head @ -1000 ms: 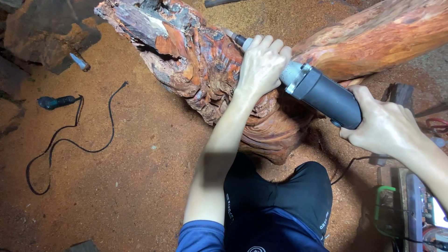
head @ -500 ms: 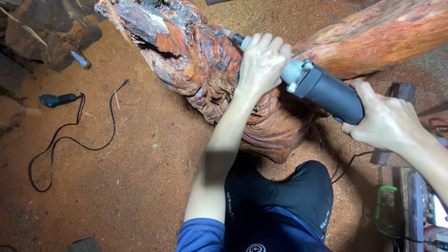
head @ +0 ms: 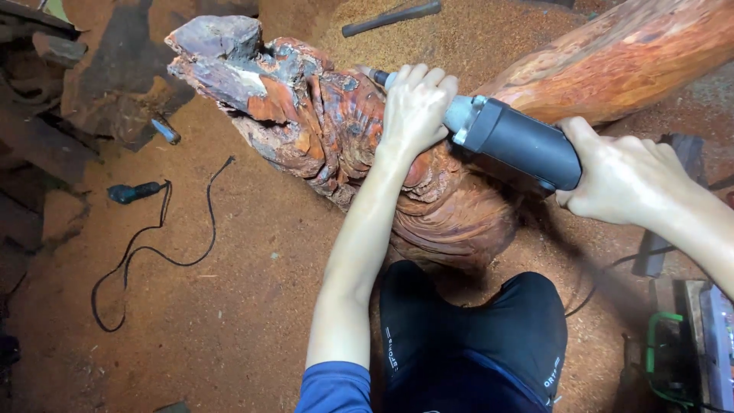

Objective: Carving and shaping a large piece of wood using a power carving tool.

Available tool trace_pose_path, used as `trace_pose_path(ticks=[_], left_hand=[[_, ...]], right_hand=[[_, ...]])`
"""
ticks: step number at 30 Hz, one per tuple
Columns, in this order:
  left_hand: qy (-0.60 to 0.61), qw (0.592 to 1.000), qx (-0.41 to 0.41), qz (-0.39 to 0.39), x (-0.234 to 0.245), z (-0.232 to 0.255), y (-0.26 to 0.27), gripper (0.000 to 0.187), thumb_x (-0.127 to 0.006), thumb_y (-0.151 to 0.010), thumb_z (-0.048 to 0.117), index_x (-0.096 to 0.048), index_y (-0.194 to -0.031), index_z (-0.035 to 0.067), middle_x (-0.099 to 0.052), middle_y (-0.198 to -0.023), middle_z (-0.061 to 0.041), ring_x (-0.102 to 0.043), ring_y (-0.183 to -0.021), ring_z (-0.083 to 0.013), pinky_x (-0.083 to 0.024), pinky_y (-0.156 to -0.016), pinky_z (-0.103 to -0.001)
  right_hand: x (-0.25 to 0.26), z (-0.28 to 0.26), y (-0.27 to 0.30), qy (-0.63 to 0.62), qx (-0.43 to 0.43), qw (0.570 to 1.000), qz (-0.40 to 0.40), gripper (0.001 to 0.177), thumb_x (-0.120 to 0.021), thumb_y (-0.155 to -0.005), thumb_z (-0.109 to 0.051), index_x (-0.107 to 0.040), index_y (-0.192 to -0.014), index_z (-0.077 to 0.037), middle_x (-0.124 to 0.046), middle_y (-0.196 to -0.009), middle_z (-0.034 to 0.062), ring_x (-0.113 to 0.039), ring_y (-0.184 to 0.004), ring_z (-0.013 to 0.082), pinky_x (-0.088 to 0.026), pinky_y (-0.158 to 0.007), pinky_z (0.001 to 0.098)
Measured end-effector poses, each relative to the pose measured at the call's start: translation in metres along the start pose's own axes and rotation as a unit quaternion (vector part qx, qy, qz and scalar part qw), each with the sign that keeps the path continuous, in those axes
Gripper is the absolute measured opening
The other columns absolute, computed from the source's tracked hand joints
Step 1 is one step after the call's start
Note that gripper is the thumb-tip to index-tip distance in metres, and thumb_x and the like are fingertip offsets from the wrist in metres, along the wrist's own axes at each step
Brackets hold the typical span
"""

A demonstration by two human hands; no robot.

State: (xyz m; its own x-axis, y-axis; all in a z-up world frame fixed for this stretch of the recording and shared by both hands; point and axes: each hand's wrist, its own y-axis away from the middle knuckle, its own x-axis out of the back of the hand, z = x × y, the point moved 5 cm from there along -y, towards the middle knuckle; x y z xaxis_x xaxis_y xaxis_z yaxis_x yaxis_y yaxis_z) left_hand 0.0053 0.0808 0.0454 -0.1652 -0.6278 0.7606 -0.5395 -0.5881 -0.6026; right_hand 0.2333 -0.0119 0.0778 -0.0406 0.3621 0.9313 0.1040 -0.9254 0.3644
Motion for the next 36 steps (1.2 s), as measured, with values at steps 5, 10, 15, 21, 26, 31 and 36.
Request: trace_pose_path(ticks=[5, 10, 15, 21, 26, 31, 36], left_hand=[[-0.01, 1.0, 0.005, 0.019, 0.007, 0.001, 0.0, 0.031, -0.081, -0.057, 0.008, -0.07, -0.086, 0.01, -0.066, -0.077, -0.004, -0.061, -0.075, -0.0251, -0.047, -0.075, -0.038], [-0.024, 0.999, 0.019, 0.027, 0.009, -0.002, 0.003, 0.037, -0.087, -0.057, 0.014, -0.071, -0.09, 0.01, -0.066, -0.08, -0.003, -0.062, -0.078, -0.0242, -0.047, -0.078, -0.038], [-0.033, 0.998, 0.02, 0.042, 0.014, -0.001, 0.004, 0.039, -0.088, -0.052, 0.01, -0.07, -0.087, 0.01, -0.065, -0.078, -0.004, -0.062, -0.077, -0.0244, -0.047, -0.076, -0.038], [-0.031, 0.998, 0.029, 0.055, 0.01, -0.002, 0.005, 0.03, -0.084, -0.059, 0.008, -0.072, -0.086, 0.01, -0.068, -0.077, -0.004, -0.065, -0.076, -0.0248, -0.049, -0.077, -0.04], [-0.034, 0.997, 0.026, 0.062, 0.013, -0.001, 0.004, 0.03, -0.087, -0.058, 0.011, -0.072, -0.084, 0.011, -0.067, -0.075, -0.003, -0.065, -0.074, -0.0238, -0.05, -0.075, -0.039], [-0.044, 0.996, 0.022, 0.076, 0.018, 0.002, 0.003, 0.023, -0.081, -0.059, 0.005, -0.069, -0.077, 0.012, -0.064, -0.07, -0.003, -0.061, -0.07, -0.0229, -0.049, -0.072, -0.038], [-0.046, 0.996, 0.021, 0.069, 0.017, 0.001, 0.004, 0.024, -0.085, -0.062, 0.015, -0.072, -0.082, 0.011, -0.068, -0.074, -0.004, -0.066, -0.072, -0.0231, -0.05, -0.073, -0.037]], right_hand=[[-0.006, 0.003, -0.004, 0.003, 0.013, 1.0, 0.016, 0.077, -0.071, -0.075, -0.039, -0.037, -0.143, -0.026, -0.077, -0.118, 0.0114, -0.078, -0.099, 0.0469, -0.06, -0.083, 0.0598], [-0.011, 0.004, -0.01, 0.005, 0.028, 0.998, 0.048, 0.08, -0.07, -0.071, -0.043, -0.039, -0.143, -0.027, -0.073, -0.127, 0.0099, -0.076, -0.102, 0.0512, -0.06, -0.084, 0.062], [-0.011, 0.006, -0.013, 0.015, 0.035, 0.998, 0.057, 0.086, -0.073, -0.072, -0.042, -0.036, -0.149, -0.026, -0.072, -0.128, 0.0091, -0.078, -0.1, 0.049, -0.061, -0.082, 0.0627], [-0.015, 0.008, -0.02, 0.02, 0.046, 0.997, 0.062, 0.083, -0.072, -0.073, -0.043, -0.037, -0.146, -0.026, -0.074, -0.125, 0.0072, -0.08, -0.095, 0.0467, -0.063, -0.081, 0.0621], [-0.014, 0.009, -0.02, 0.017, 0.045, 0.997, 0.058, 0.083, -0.072, -0.073, -0.043, -0.037, -0.146, -0.028, -0.074, -0.126, 0.0072, -0.079, -0.099, 0.0472, -0.062, -0.084, 0.0617], [-0.015, 0.013, -0.024, 0.016, 0.054, 0.996, 0.063, 0.083, -0.072, -0.071, -0.045, -0.038, -0.145, -0.028, -0.073, -0.128, 0.0061, -0.077, -0.102, 0.0479, -0.06, -0.085, 0.0625], [-0.016, 0.014, -0.027, 0.009, 0.056, 0.996, 0.066, 0.087, -0.073, -0.07, -0.045, -0.037, -0.147, -0.031, -0.073, -0.129, 0.0077, -0.077, -0.102, 0.0486, -0.06, -0.085, 0.0619]])
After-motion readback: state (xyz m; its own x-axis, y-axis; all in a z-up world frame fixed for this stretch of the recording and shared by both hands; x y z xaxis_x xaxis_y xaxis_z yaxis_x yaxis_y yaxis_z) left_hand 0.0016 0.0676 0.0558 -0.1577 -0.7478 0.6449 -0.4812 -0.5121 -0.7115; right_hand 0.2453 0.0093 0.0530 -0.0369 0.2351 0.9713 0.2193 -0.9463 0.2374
